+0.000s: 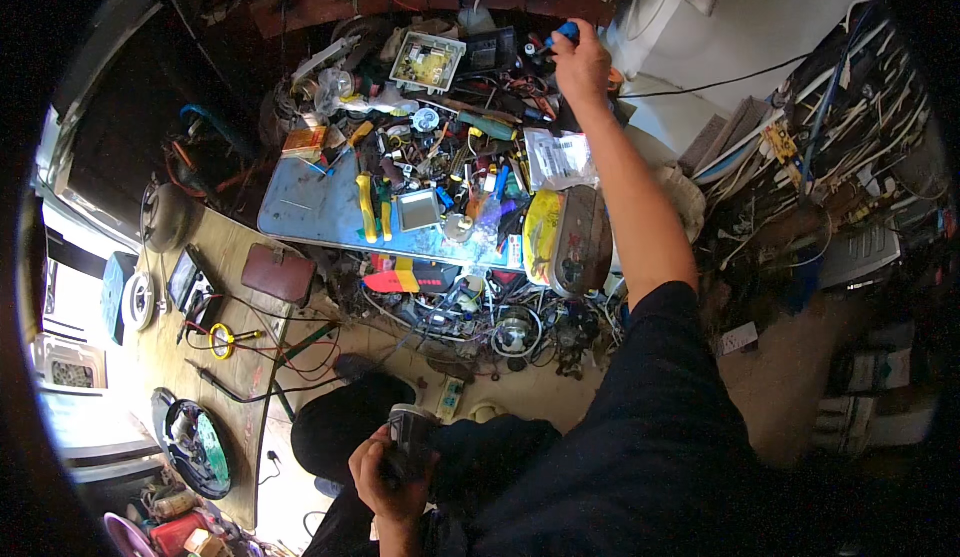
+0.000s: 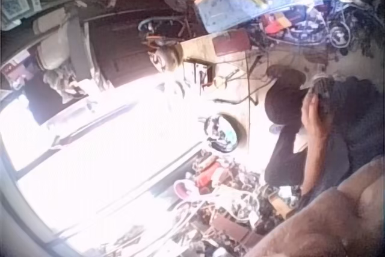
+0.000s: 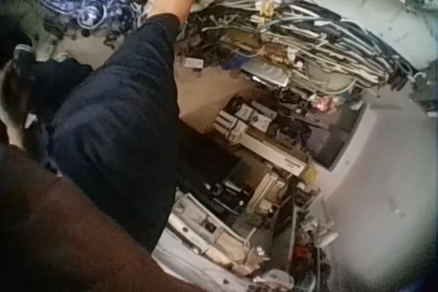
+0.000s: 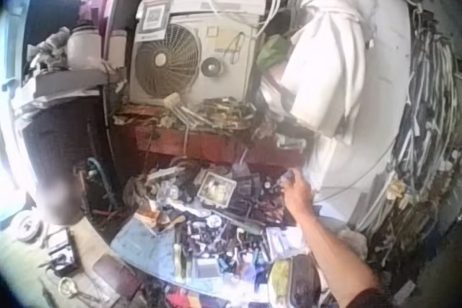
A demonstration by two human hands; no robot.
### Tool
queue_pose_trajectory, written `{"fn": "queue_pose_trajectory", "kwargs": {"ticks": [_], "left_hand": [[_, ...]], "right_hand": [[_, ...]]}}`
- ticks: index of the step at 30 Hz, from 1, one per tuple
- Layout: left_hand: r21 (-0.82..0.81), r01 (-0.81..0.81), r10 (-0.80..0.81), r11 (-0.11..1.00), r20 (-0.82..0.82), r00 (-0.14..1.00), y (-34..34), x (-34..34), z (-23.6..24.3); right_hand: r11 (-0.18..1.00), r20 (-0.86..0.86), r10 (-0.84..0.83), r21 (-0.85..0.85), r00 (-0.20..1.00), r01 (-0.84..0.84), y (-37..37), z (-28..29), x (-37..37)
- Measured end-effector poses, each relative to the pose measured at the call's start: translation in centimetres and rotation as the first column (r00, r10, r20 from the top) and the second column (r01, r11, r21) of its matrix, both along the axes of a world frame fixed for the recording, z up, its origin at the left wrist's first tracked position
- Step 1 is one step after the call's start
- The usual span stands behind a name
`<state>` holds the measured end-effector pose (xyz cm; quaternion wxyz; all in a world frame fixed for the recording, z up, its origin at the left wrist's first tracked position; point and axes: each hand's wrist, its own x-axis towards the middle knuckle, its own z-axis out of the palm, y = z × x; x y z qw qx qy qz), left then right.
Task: The person sits on the floor in a cluttered workshop and uses a multimeter to test a small electronic device and a circuit board. They probe various points on the board and device while holding the multimeter probes.
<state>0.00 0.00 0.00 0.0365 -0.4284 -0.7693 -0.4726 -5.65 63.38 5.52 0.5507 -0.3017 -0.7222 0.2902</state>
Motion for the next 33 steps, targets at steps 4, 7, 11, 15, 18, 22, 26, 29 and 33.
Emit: {"fn": "queue_pose_trajectory", "kwargs": {"ticks": [4,7,11,15,18,22,26,29,33], "left_hand": [[-0.052,-0.019,0.018,0.998,-0.023,1.0,1.2,-0.2,0.2],[-0.074,-0.007,0.008,0.997,0.007,1.0,1.5,-0.5,0.0],[-0.071,0.045,-0.042,0.996,0.047,0.998,1.7,-0.8,0.9],[0.032,0.07,-0.073,0.997,0.092,0.993,1.8,-1.2,1.7],[0.074,0.093,-0.103,0.993,0.135,0.985,1.9,-1.6,2.1],[0.088,0.092,-0.104,0.992,0.138,0.985,2.5,-1.8,2.3],[0.077,0.074,-0.084,0.994,0.13,0.988,2.6,-1.7,2.6],[0.052,0.059,-0.065,0.997,0.131,0.989,2.4,-1.5,3.1],[0.016,0.078,-0.079,0.997,0.111,0.991,2.3,-1.8,3.6]], "right_hand": [[0.966,0.291,-0.234,0.179,0.928,0.187,4.5,-1.6,-0.3],[0.928,0.38,-0.331,0.299,0.864,0.224,5.7,-2.4,-2.0],[0.928,0.534,-0.364,0.282,0.763,0.245,8.7,-4.5,-2.5],[0.92,0.668,-0.391,0.288,0.633,0.265,7.5,-4.5,-3.7],[0.877,0.736,-0.469,0.322,0.489,0.355,6.5,-4.3,-4.2],[0.848,0.66,-0.517,0.305,0.546,0.433,8.0,-4.5,-4.1],[0.883,0.596,-0.469,0.32,0.652,0.343,7.2,-5.4,-3.6],[0.97,0.63,-0.236,0.195,0.739,0.144,4.1,-5.9,-3.2],[0.954,0.671,0.298,-0.183,0.679,-0.238,-3.0,-6.1,-1.2]]}}
